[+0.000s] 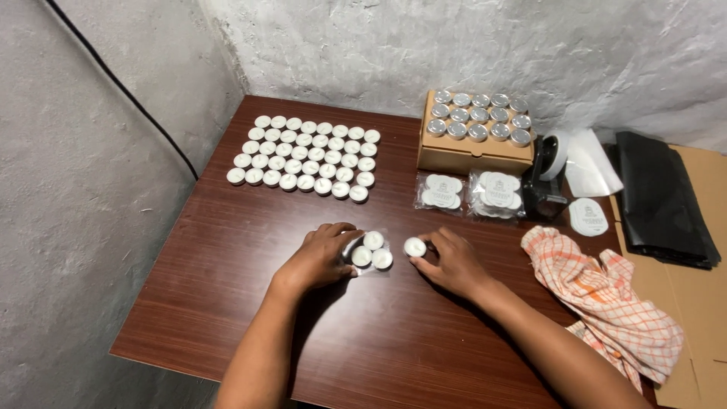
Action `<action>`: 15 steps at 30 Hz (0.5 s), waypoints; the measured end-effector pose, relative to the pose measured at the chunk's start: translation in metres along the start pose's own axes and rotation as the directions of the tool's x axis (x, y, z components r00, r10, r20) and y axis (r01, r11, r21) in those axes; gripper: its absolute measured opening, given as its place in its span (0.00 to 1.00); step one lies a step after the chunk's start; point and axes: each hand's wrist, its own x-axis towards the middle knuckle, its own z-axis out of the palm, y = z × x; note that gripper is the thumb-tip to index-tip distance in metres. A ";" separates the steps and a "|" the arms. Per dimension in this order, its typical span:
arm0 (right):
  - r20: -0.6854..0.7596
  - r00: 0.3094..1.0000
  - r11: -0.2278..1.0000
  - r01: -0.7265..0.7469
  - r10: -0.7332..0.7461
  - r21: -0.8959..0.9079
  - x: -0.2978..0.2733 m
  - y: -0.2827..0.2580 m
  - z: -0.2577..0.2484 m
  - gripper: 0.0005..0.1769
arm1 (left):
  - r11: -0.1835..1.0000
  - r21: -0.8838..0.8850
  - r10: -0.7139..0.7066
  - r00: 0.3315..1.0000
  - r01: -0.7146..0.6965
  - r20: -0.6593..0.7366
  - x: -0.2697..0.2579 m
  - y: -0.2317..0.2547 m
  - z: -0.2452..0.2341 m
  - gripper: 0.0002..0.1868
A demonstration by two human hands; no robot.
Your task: The person is cleaning small white candle containers with a cloth and then placing them into a small plastic bag.
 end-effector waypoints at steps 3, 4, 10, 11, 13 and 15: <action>0.059 0.997 0.999 -0.050 0.051 -0.006 -0.024 0.007 -0.024 0.23 | 0.995 -0.036 0.093 0.995 -0.095 -0.035 0.006 0.009 0.011 0.41; 0.055 0.997 0.998 -0.056 0.056 -0.006 -0.029 0.009 -0.029 0.23 | 0.995 -0.034 0.098 0.995 -0.099 -0.031 0.007 0.012 0.016 0.41; 0.071 0.994 0.993 -0.089 0.083 0.084 -0.049 0.022 -0.043 0.23 | 0.970 -0.086 0.223 0.972 -0.228 -0.068 0.014 0.030 0.033 0.42; 0.070 0.995 0.989 -0.085 0.077 0.120 -0.049 0.020 -0.045 0.23 | 0.964 -0.106 0.239 0.968 -0.246 -0.069 0.014 0.035 0.033 0.42; 0.064 0.995 0.983 -0.085 0.075 0.162 -0.049 0.016 -0.048 0.23 | 0.957 -0.121 0.256 0.964 -0.263 -0.064 0.014 0.041 0.036 0.41; 0.092 0.994 0.987 -0.069 0.056 0.144 -0.049 0.013 -0.051 0.24 | 0.940 -0.148 0.300 0.951 -0.307 -0.071 0.016 0.043 0.038 0.40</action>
